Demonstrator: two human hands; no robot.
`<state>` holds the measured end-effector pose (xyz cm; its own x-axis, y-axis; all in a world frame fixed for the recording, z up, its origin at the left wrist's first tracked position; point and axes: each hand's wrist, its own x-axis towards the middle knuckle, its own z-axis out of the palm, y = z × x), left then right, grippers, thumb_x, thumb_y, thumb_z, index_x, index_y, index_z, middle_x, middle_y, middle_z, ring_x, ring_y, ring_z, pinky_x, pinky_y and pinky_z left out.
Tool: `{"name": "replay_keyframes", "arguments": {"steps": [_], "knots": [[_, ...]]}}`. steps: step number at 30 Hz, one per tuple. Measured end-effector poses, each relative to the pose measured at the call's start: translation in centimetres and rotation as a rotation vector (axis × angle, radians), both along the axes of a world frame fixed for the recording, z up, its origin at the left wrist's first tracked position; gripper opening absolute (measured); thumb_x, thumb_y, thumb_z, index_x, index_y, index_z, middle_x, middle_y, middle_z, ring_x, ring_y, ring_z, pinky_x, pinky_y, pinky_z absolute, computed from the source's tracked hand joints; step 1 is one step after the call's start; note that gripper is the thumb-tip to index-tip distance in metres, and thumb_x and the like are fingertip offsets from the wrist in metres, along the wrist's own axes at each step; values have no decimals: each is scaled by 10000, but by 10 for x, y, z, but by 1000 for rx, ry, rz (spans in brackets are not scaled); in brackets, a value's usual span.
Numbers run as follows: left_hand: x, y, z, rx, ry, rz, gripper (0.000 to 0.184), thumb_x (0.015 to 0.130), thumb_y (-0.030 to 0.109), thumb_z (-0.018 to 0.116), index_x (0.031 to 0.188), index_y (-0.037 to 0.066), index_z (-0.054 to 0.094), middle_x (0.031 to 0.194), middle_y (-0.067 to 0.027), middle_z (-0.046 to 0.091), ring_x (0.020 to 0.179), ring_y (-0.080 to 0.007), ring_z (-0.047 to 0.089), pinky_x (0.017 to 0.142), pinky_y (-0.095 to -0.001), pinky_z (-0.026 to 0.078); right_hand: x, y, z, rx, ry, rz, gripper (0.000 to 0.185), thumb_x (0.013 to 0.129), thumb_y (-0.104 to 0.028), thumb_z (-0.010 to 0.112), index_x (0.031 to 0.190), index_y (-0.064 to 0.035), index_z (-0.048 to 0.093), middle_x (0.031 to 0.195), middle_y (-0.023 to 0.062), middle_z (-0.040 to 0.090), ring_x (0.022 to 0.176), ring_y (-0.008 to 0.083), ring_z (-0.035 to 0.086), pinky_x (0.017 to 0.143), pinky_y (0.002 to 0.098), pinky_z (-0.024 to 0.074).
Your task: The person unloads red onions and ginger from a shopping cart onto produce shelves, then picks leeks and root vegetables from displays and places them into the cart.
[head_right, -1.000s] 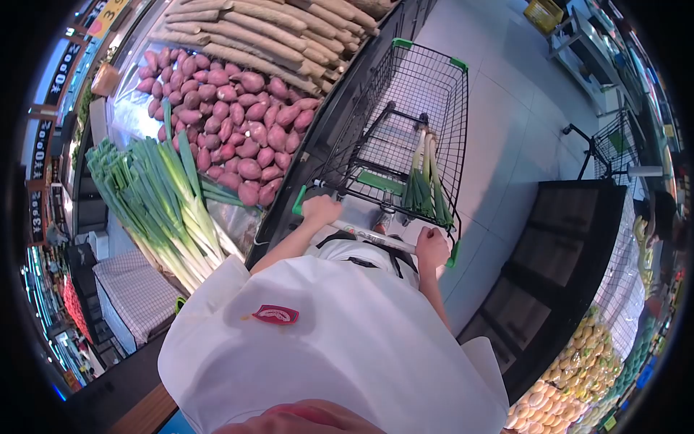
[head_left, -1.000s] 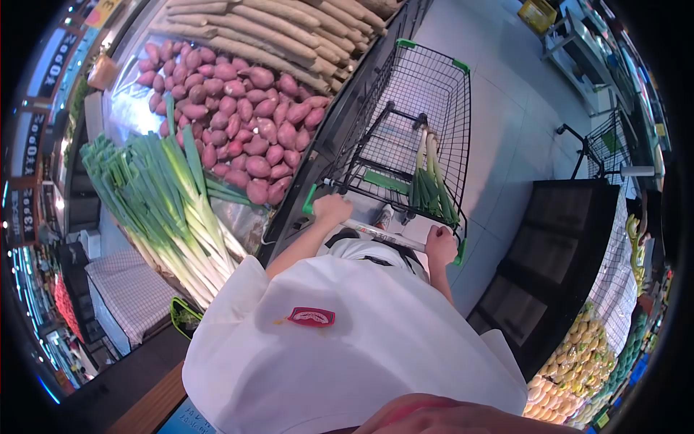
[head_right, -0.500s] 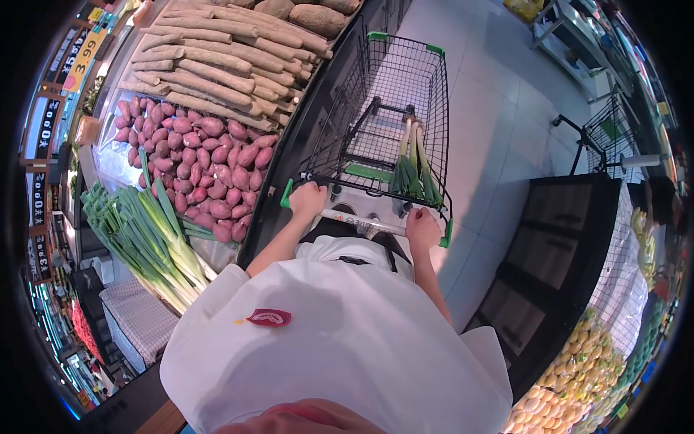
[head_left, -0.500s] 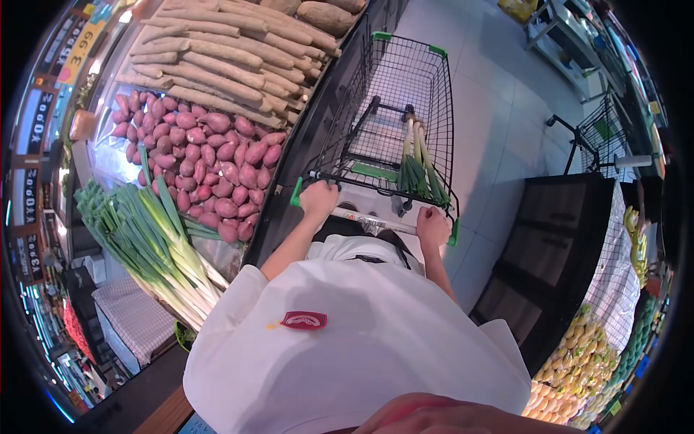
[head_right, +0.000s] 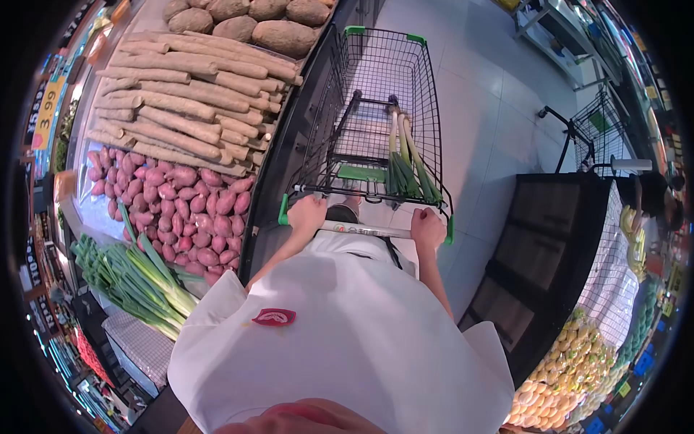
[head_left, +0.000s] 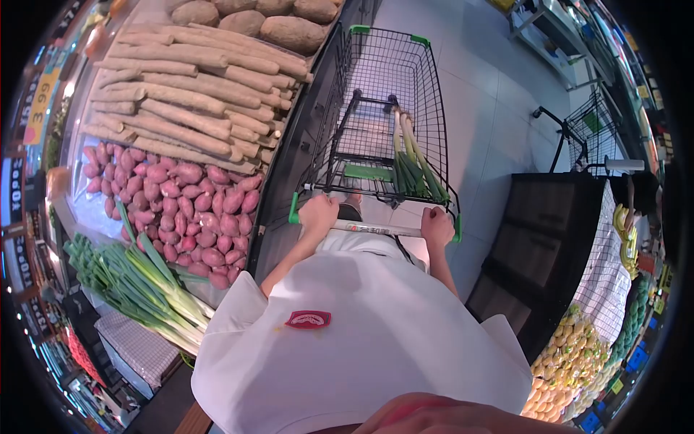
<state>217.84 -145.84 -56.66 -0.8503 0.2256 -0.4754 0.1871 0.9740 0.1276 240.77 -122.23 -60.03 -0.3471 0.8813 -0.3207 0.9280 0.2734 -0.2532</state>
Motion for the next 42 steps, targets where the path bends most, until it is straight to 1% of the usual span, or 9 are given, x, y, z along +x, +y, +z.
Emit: {"name": "replay_keyframes", "arguments": {"steps": [2, 7, 8, 15, 26, 32, 36, 39, 42], "knots": [[-12, 15, -3, -18, -33, -4, 370, 912, 441, 643, 917, 107, 803, 920, -196, 774, 907, -406, 755, 828, -519, 591, -12, 16, -4, -39, -39, -5, 312, 893, -387, 618, 832, -119, 765, 814, 172, 746, 803, 408, 734, 715, 523, 563], [-53, 49, -19, -34, -128, -131, 442, 901, 477, 625, 928, 75, 807, 931, -226, 770, 913, -424, 754, 843, -518, 591, -43, 53, -10, -93, -69, -21, 325, 901, -403, 612, 869, -117, 763, 886, 172, 758, 872, 404, 737, 747, 523, 561], [-62, 58, -21, -29, -148, -156, 462, 900, 486, 620, 932, 64, 807, 933, -233, 769, 917, -426, 755, 847, -518, 591, -51, 60, -10, -61, -43, -18, 315, 895, -389, 612, 852, -116, 763, 856, 187, 755, 837, 415, 738, 744, 515, 573], [-141, 126, -10, -41, -301, -220, 537, 924, 508, 571, 984, 25, 800, 1013, -260, 766, 996, -432, 746, 912, -519, 574, -108, 105, -18, -80, -112, -91, 334, 911, -424, 599, 870, -137, 763, 889, 168, 761, 871, 411, 737, 755, 518, 571], [-219, 200, -45, 26, -264, -368, 543, 931, 514, 532, 1042, 52, 795, 1060, -241, 766, 1051, -430, 730, 952, -526, 546, -177, 175, -33, 82, 14, -182, 320, 914, -395, 606, 822, -113, 728, 836, 172, 749, 817, 434, 727, 715, 542, 569], [-233, 231, -53, 172, -190, -364, 394, 929, 426, 577, 976, 87, 772, 1006, -197, 768, 957, -407, 737, 857, -525, 560, -192, 223, -53, 93, -11, -126, 300, 924, -376, 587, 831, -125, 722, 862, 187, 743, 837, 445, 719, 720, 557, 562], [-238, 239, -64, 532, 61, -417, 175, 905, 241, 639, 864, 75, 680, 862, -125, 739, 815, -370, 722, 718, -499, 550, -205, 258, -70, 111, -1, -105, 328, 933, -370, 574, 793, -92, 677, 832, 180, 728, 812, 444, 704, 696, 563, 535], [-249, 247, -67, 626, 189, -556, 153, 883, 230, 653, 854, 84, 683, 834, -107, 730, 773, -349, 714, 690, -496, 548, -226, 283, -72, 96, -37, -112, 312, 924, -379, 577, 818, -109, 691, 857, 183, 735, 834, 441, 708, 713, 562, 547], [-262, 268, -69, 560, 154, -498, 162, 863, 245, 662, 823, 90, 685, 813, -99, 729, 761, -339, 713, 678, -474, 557, -246, 304, -74, 60, -63, -93, 327, 923, -387, 577, 800, -99, 671, 831, 176, 729, 803, 438, 702, 698, 561, 540]]}}
